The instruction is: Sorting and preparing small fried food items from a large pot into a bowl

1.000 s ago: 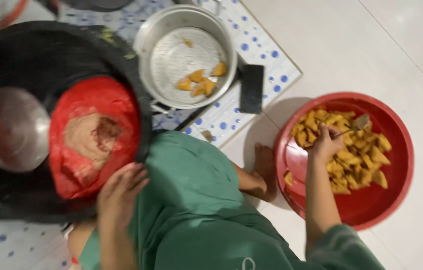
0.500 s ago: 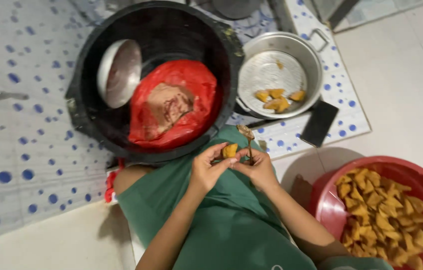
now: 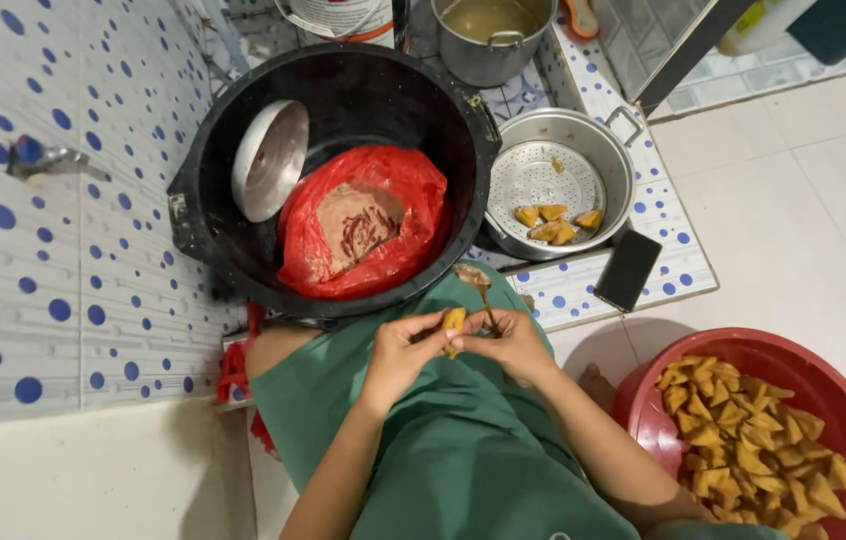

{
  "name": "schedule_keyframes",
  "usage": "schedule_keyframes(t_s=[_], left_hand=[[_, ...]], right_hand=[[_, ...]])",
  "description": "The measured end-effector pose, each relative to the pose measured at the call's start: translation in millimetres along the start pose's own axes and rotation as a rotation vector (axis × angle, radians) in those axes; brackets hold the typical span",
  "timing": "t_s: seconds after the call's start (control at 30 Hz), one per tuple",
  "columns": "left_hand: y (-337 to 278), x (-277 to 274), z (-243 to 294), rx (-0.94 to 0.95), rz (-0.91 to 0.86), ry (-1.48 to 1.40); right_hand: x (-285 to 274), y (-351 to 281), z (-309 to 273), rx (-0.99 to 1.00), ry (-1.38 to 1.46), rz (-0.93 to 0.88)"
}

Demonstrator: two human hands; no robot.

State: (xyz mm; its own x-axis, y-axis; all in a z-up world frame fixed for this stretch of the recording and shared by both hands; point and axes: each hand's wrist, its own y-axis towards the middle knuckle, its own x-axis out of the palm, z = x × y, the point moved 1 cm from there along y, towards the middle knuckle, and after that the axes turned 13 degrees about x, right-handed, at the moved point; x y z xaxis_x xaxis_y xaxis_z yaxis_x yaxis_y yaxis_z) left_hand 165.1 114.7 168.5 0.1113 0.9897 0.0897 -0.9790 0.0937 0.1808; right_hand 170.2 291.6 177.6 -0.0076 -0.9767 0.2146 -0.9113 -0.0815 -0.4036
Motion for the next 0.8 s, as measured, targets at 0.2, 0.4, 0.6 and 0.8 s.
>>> schedule_keyframes(t_s=[0.2,0.4,0.6,0.8], left_hand=[[-19.8,7.1,-4.4,-0.230,0.165,-0.201],[-30.7,6.5,-13.0,-0.194,0.253,-0.232],[-24.4,-0.6,-40.5,-0.267,0.348,-0.441],[-8.9,-24.9,-65.1,-0.377,0.395,-0.550]], right_hand=[[-11.1,6.3,40.0,0.020,0.012,0.037],[-4.3,-6.4,36.2,-0.065,-0.101,0.039],[-6.2,17.5,53.2,-0.060,-0.052,0.070],[9.9,48.4,34.4,0.266,0.035,0.066]])
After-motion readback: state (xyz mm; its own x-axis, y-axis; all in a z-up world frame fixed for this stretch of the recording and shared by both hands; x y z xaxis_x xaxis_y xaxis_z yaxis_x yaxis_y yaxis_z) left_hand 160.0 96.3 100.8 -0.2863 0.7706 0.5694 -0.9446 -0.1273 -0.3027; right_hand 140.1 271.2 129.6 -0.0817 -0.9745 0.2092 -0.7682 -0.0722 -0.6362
